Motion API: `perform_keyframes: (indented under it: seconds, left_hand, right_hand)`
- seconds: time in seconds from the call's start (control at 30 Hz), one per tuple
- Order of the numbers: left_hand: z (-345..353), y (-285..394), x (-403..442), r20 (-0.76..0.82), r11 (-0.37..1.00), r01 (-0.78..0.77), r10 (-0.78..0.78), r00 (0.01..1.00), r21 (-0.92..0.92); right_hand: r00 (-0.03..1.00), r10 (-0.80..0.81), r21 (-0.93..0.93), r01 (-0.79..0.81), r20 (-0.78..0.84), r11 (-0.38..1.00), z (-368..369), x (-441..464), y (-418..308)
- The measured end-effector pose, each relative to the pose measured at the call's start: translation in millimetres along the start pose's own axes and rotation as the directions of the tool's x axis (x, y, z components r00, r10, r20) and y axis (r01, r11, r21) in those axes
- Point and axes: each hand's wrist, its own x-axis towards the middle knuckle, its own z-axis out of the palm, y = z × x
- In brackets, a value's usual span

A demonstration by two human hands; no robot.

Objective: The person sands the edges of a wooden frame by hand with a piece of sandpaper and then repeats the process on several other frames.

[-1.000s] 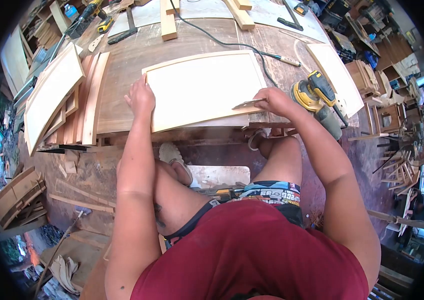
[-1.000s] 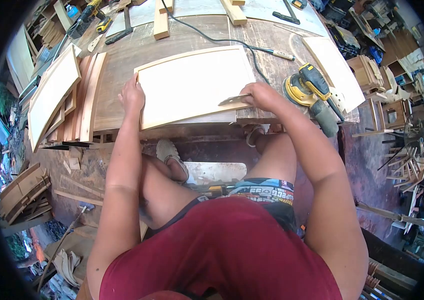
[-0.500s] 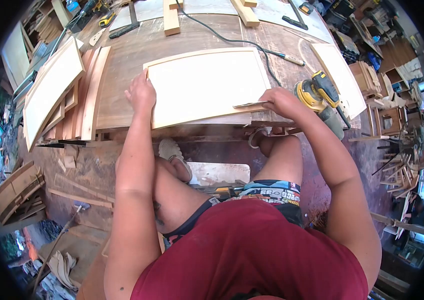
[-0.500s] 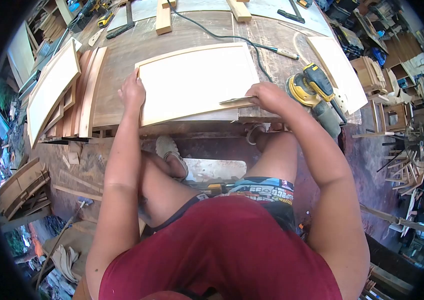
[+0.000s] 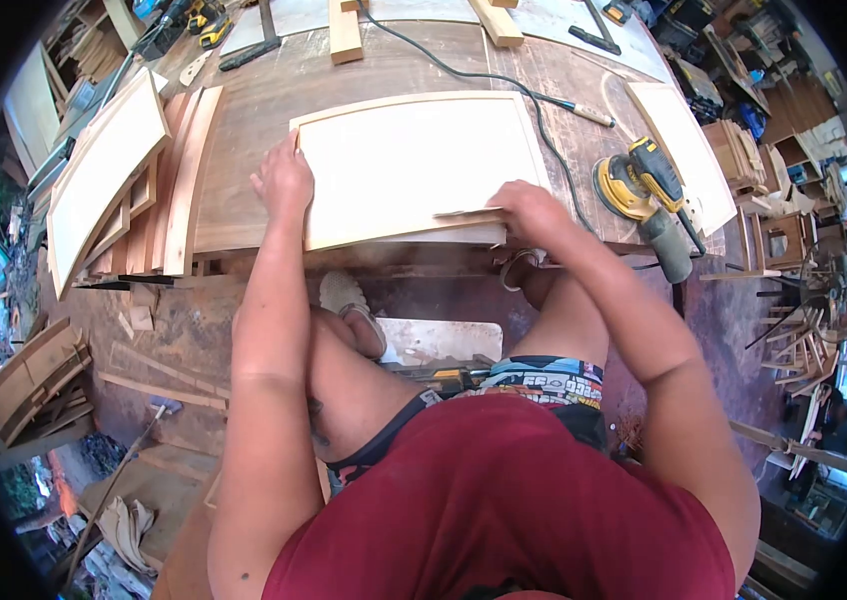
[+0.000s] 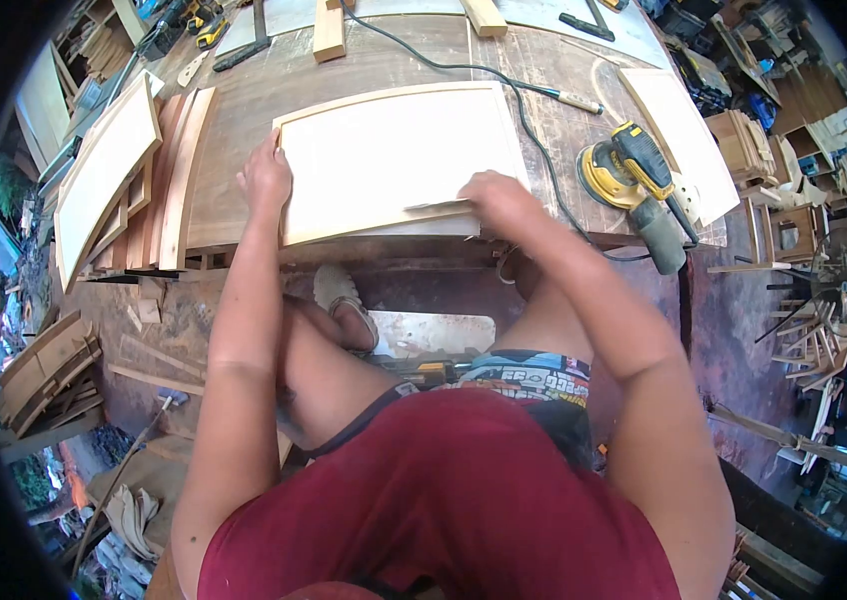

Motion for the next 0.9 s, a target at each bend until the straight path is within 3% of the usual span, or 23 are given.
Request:
perform_keyframes:
  seconds: [0.07,0.17,0.23,0.33,0.4,0.53,0.63,0.7,0.73,0.9]
  left_hand:
    - [-0.9,0.2,-0.5,-0.011,1.0,-0.002,0.002,1.0,-0.017]
    - [-2.2,2.7,-2.6,-0.016,0.999,-0.023,0.022,1.0,-0.023]
    - [1.0,2.1,0.6,-0.012,1.0,-0.012,0.012,1.0,0.027]
    - [-4.3,5.2,-0.5,0.019,0.999,-0.002,0.001,1.0,0.032]
    - [-6.2,6.4,1.2,0.026,1.0,0.0,-0.001,1.0,0.03]
    - [-0.7,1.6,1.7,0.023,1.0,0.002,-0.002,1.0,0.014]
    - [0.0,2.0,1.3,0.019,0.999,-0.002,0.002,1.0,0.034]
    - [-0.4,1.3,1.9,0.021,0.999,-0.001,0.001,1.0,0.034]
    - [0.2,2.3,1.9,0.025,0.999,-0.001,0.0,1.0,0.032]
    - [-7.6,6.5,1.9,0.061,1.0,0.004,-0.006,0.998,0.027]
  right_hand:
    - [0.999,0.054,0.018,-0.054,-0.002,0.998,-18.3,-21.5,26.6]
    - [0.999,0.002,0.013,-0.002,-0.036,1.0,-11.6,-22.6,25.3]
    - [0.997,0.02,0.028,-0.018,-0.07,0.999,18.0,-4.6,1.7]
    - [0.979,-0.113,0.029,0.12,-0.169,0.992,41.0,28.6,-51.7]
    - [0.978,-0.118,0.052,0.129,-0.172,0.99,37.8,23.9,-56.1]
    - [0.996,-0.019,-0.03,0.016,-0.082,0.999,7.8,-24.1,-3.6]
    - [0.991,-0.072,-0.079,0.062,-0.117,0.995,-7.9,-39.6,9.7]
    - [0.99,-0.068,-0.075,0.059,-0.121,0.995,9.2,-29.9,0.8]
    - [0.964,-0.125,-0.015,0.125,-0.236,0.992,33.0,-18.9,-7.3]
    - [0.957,-0.157,-0.024,0.156,-0.242,0.987,38.1,3.8,-49.9]
